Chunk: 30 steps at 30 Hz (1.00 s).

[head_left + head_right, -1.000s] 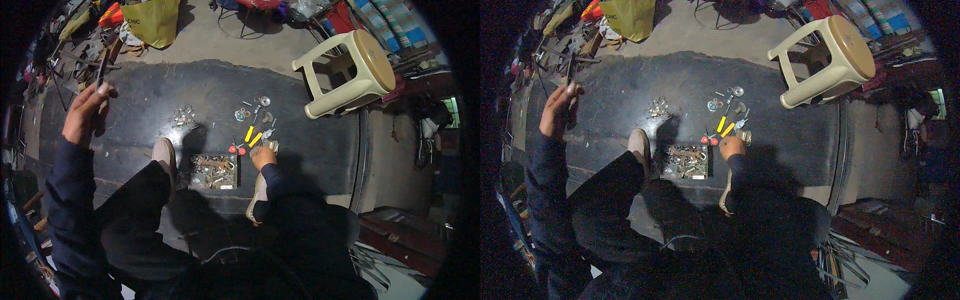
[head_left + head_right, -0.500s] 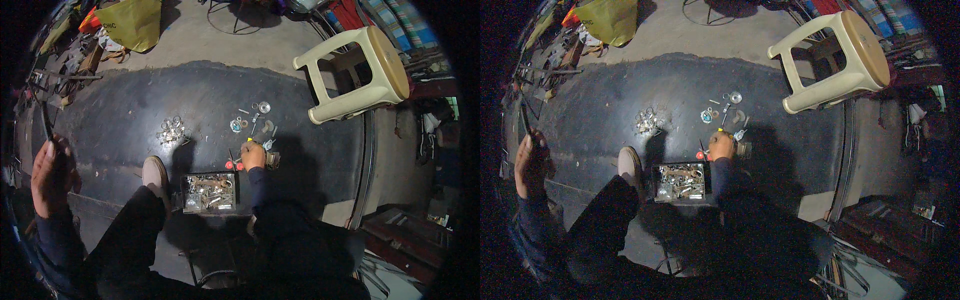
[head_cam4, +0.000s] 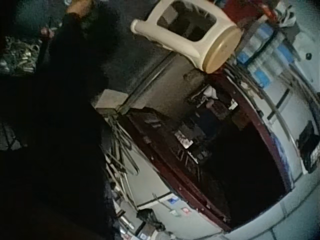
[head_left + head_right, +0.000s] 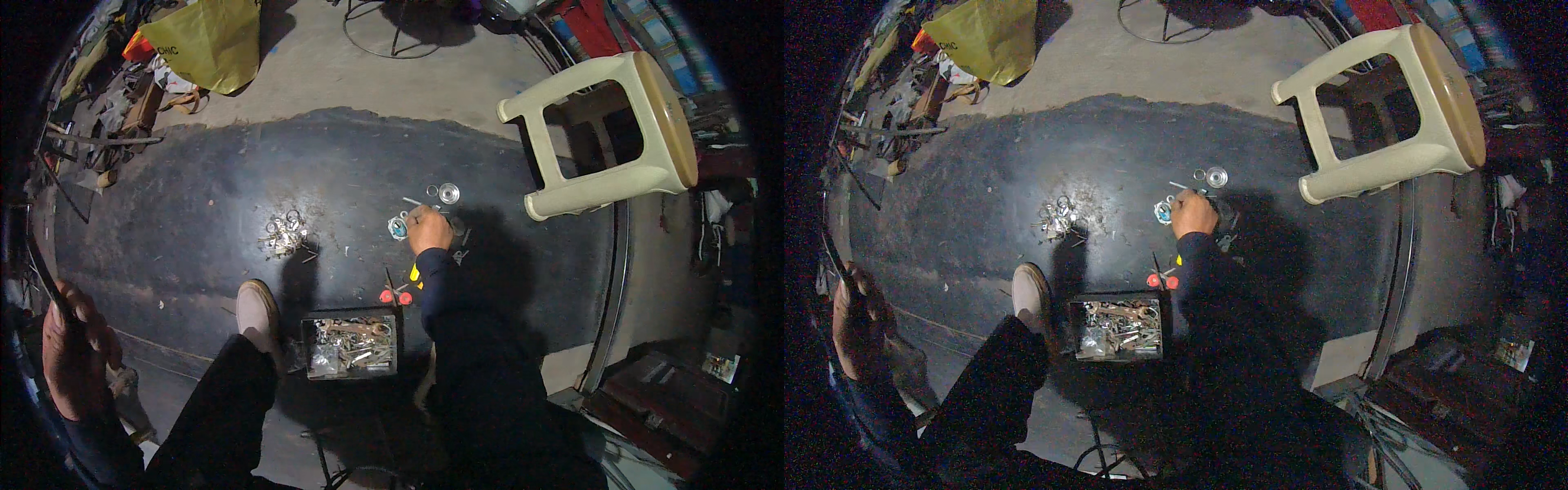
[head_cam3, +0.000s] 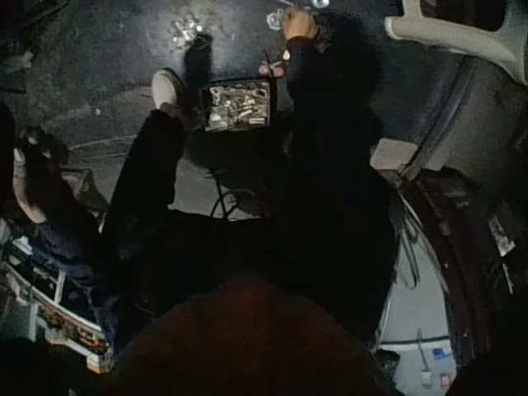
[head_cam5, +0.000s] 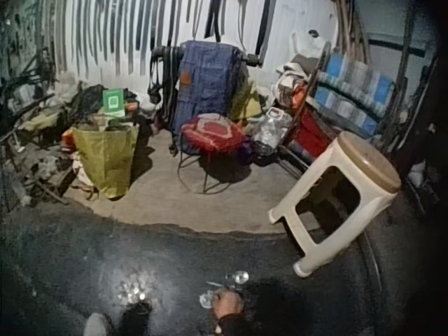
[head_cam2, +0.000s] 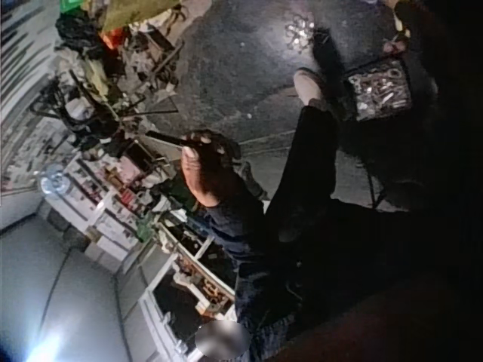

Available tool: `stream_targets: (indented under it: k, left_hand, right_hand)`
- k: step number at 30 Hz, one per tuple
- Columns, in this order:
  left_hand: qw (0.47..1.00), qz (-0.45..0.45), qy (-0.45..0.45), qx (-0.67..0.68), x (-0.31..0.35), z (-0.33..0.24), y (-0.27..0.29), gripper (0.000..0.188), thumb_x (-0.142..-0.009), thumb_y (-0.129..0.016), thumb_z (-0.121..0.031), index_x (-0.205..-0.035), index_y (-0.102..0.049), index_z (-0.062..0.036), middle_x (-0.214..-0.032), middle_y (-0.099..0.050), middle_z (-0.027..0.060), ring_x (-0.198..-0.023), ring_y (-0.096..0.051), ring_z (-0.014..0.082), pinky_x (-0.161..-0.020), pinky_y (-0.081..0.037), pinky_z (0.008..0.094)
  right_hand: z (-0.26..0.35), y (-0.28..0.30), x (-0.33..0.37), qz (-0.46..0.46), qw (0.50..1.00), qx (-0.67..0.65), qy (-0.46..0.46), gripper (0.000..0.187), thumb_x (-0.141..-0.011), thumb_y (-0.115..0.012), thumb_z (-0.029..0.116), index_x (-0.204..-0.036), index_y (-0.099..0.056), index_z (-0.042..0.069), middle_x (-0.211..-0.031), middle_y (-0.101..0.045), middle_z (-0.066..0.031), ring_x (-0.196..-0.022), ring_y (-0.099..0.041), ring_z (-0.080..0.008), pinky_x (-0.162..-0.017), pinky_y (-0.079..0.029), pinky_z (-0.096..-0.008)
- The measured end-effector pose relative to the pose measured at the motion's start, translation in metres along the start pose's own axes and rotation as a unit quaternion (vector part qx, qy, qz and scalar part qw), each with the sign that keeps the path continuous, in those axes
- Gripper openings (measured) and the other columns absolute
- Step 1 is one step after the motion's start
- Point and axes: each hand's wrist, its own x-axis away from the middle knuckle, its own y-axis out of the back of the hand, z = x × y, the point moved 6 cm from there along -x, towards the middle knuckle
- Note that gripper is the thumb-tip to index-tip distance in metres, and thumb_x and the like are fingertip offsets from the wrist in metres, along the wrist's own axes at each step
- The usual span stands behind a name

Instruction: The person sits on the floor and assembles small metal parts, including washers, nuts, and a cylindrical component. They pick up pieces from the floor, fit them together by hand, and occasionally use a small tool to adjust or tighten the assembly.

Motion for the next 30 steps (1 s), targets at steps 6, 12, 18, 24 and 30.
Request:
stream_targets:
  k: [6, 12, 18, 24, 30]
  left_hand:
    - [0.999, 0.007, 0.003, 0.037, -0.003, 0.002, -0.001, 0.029, -0.107, -0.048, -0.037, -0.113, -0.054, -0.0095, -0.079, -0.053, -0.0023, -0.050, -0.046, 0.0071, -0.040, -0.039, 0.0258]
    - [0.997, -0.071, -0.006, 0.037, 0.001, 0.002, -0.005, 0.026, -0.107, -0.049, -0.035, -0.109, -0.053, -0.0097, -0.078, -0.053, -0.0018, -0.048, -0.045, 0.0078, -0.042, -0.041, 0.0258]
    - [0.998, 0.047, 0.004, 0.038, -0.003, -0.005, -0.019, 0.025, -0.106, -0.050, -0.034, -0.111, -0.052, -0.0095, -0.082, -0.056, -0.0008, -0.049, -0.046, 0.0090, -0.043, -0.044, 0.0265]
    - [0.999, -0.030, -0.004, 0.034, 0.000, 0.000, -0.015, 0.028, -0.105, -0.052, -0.036, -0.114, -0.053, -0.0095, -0.084, -0.057, -0.0006, -0.050, -0.046, 0.0089, -0.044, -0.043, 0.0260]
    - [0.998, -0.041, 0.021, 0.040, 0.002, -0.002, -0.013, 0.030, -0.105, -0.051, -0.037, -0.115, -0.053, -0.0090, -0.086, -0.056, -0.0002, -0.052, -0.047, 0.0092, -0.046, -0.043, 0.0261]
  right_hand:
    - [-0.008, -0.007, -0.002, 0.002, 1.000, 0.004, -0.005, 0.014, -0.081, -0.072, 0.025, -0.084, -0.073, 0.011, -0.084, -0.072, -0.0153, -0.082, -0.069, -0.0383, -0.072, -0.054, -0.0489]
    - [-0.014, -0.002, 0.004, -0.019, 0.998, -0.046, 0.038, 0.010, -0.080, -0.072, 0.013, -0.088, -0.072, 0.008, -0.090, -0.070, -0.0166, -0.088, -0.067, -0.0385, -0.077, -0.053, -0.0468]
    - [-0.004, 0.007, 0.006, -0.008, 0.996, -0.047, 0.071, 0.013, -0.080, -0.073, 0.013, -0.092, -0.072, 0.009, -0.093, -0.070, -0.0157, -0.090, -0.067, -0.0380, -0.078, -0.053, -0.0470]
    - [-0.005, -0.006, 0.007, 0.030, 0.997, 0.003, 0.072, 0.014, -0.080, -0.072, 0.017, -0.092, -0.073, 0.011, -0.092, -0.070, -0.0162, -0.089, -0.066, -0.0389, -0.078, -0.053, -0.0476]
    - [-0.036, -0.019, 0.003, 0.037, 0.948, -0.302, -0.088, 0.014, -0.087, -0.067, 0.016, -0.090, -0.072, 0.004, -0.078, -0.071, -0.0071, -0.075, -0.068, -0.0196, -0.065, -0.052, -0.0327]
